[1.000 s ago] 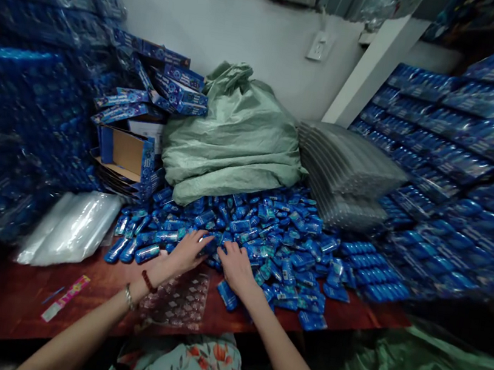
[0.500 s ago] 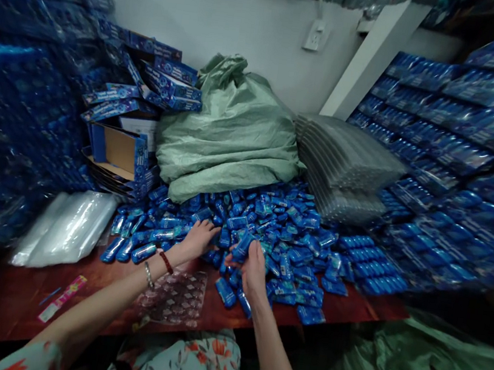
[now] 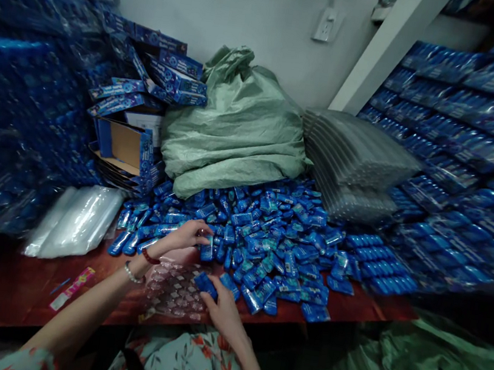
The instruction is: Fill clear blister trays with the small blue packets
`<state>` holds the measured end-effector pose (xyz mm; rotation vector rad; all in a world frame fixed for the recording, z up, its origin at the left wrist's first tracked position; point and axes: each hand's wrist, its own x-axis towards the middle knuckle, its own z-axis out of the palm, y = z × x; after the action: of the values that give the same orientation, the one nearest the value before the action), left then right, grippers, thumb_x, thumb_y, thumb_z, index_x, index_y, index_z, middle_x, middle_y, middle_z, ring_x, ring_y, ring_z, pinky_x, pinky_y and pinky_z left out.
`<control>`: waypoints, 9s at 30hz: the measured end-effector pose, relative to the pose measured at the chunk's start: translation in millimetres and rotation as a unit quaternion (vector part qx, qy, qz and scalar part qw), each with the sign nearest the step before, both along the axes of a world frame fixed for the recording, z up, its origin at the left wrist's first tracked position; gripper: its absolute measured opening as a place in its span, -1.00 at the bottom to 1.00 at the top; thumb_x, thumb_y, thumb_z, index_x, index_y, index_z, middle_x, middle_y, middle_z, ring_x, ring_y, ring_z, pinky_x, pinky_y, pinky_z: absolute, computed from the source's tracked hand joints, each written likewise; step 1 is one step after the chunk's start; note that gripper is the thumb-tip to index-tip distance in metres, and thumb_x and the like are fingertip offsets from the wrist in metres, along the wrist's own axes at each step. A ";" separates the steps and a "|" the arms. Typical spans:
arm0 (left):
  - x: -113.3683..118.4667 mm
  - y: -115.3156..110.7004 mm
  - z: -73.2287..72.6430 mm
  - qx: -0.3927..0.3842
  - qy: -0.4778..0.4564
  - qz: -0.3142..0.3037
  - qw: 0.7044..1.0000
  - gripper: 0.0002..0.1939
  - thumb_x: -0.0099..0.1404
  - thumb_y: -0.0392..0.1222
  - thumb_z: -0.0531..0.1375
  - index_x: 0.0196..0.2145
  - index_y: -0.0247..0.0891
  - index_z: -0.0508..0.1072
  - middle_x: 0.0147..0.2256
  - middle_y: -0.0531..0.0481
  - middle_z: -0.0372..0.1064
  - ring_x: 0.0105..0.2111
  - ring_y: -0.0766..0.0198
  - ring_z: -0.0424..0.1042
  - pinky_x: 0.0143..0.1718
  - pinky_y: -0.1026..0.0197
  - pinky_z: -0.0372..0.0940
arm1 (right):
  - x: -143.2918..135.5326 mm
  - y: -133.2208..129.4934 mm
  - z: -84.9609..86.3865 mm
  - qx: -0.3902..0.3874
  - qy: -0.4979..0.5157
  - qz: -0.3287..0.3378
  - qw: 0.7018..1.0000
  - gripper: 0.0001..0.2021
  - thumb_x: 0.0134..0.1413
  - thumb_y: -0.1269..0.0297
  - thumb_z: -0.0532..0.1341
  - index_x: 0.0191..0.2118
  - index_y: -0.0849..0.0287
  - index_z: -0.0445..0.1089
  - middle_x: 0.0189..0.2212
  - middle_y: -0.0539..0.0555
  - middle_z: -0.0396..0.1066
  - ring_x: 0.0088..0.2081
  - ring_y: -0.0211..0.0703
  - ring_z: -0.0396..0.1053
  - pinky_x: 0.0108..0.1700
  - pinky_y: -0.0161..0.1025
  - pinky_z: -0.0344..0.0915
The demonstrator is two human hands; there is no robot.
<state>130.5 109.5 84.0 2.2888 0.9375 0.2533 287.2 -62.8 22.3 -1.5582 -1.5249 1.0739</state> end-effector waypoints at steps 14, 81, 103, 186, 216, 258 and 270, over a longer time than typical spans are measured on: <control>-91.4 -51.2 -37.0 -0.159 -0.176 0.226 0.945 -0.63 0.26 -0.02 0.08 -0.06 -0.28 0.36 -0.31 -0.01 0.40 -0.39 0.28 0.36 -0.34 0.24 0.25 | -8.9 24.3 12.9 -0.006 0.052 -0.041 0.998 -0.70 0.04 0.13 0.16 -0.10 0.11 0.34 -0.26 0.05 0.45 -0.29 -0.12 0.41 -0.30 -0.23 0.36; -75.7 -86.2 -28.4 0.168 0.099 0.027 0.980 -0.57 0.19 -0.54 -0.04 0.01 -0.29 0.20 -0.09 -0.16 0.30 -0.07 0.12 0.31 0.00 0.01 0.22 | -40.3 61.9 50.8 0.135 -0.445 0.196 0.863 -0.63 0.10 0.56 0.03 0.00 0.12 0.27 -0.06 0.17 0.33 -0.09 -0.04 0.34 -0.23 -0.23 0.31; -56.8 -4.8 -9.3 0.185 0.073 0.117 0.973 -0.70 0.31 -0.09 0.08 -0.05 -0.28 0.31 -0.09 -0.15 0.32 -0.08 0.11 0.30 -0.07 0.06 0.24 | -3.3 123.2 69.5 0.093 -0.462 0.182 0.863 -0.51 0.13 0.48 0.06 0.17 0.01 0.15 0.11 0.14 0.18 -0.02 -0.04 0.29 -0.17 -0.22 0.29; -107.3 -166.5 -63.9 0.071 -0.013 0.275 0.959 -0.67 0.34 -0.16 -0.03 0.00 -0.21 0.34 -0.10 -0.19 0.34 -0.18 0.15 0.45 -0.21 0.14 0.40 | -6.6 26.4 41.5 0.114 -0.147 0.189 0.964 -0.80 0.22 0.30 0.05 -0.06 0.12 0.26 -0.10 0.13 0.36 -0.05 -0.12 0.32 -0.01 -0.15 0.28; -68.8 -99.0 -25.3 0.271 0.209 -0.032 0.939 -0.70 0.23 -0.48 -0.03 -0.10 -0.37 0.31 -0.19 -0.25 0.37 -0.15 0.05 0.37 -0.06 -0.04 0.25 | -41.2 41.8 13.1 0.257 -0.440 0.184 0.840 -0.66 0.23 0.42 0.00 0.11 0.22 0.20 -0.22 0.18 0.38 -0.29 -0.16 0.41 -0.37 -0.31 0.33; -137.2 -141.4 -47.8 0.091 -0.195 0.462 0.860 -0.75 0.27 -0.07 0.09 -0.18 -0.26 0.38 -0.22 -0.09 0.34 -0.21 0.17 0.41 -0.21 0.13 0.37 | -2.2 0.3 9.2 0.065 0.090 -0.021 0.994 -0.80 0.11 0.21 0.15 -0.15 0.11 0.32 -0.22 0.10 0.42 -0.23 -0.11 0.44 -0.21 -0.13 0.44; -91.5 -157.8 -58.7 0.185 -0.122 0.263 0.939 -0.69 0.34 -0.32 -0.04 0.01 -0.21 0.29 -0.08 -0.16 0.31 -0.06 0.19 0.37 -0.06 0.11 0.34 | -22.1 22.5 37.5 0.205 -0.348 0.268 0.875 -0.56 0.04 0.65 -0.02 0.01 0.19 0.29 -0.10 0.21 0.33 -0.08 -0.11 0.31 -0.12 -0.19 0.33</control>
<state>38.9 -48.3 25.2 2.2071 1.4492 0.9942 265.0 -40.2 59.9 -1.2937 -2.5881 0.3706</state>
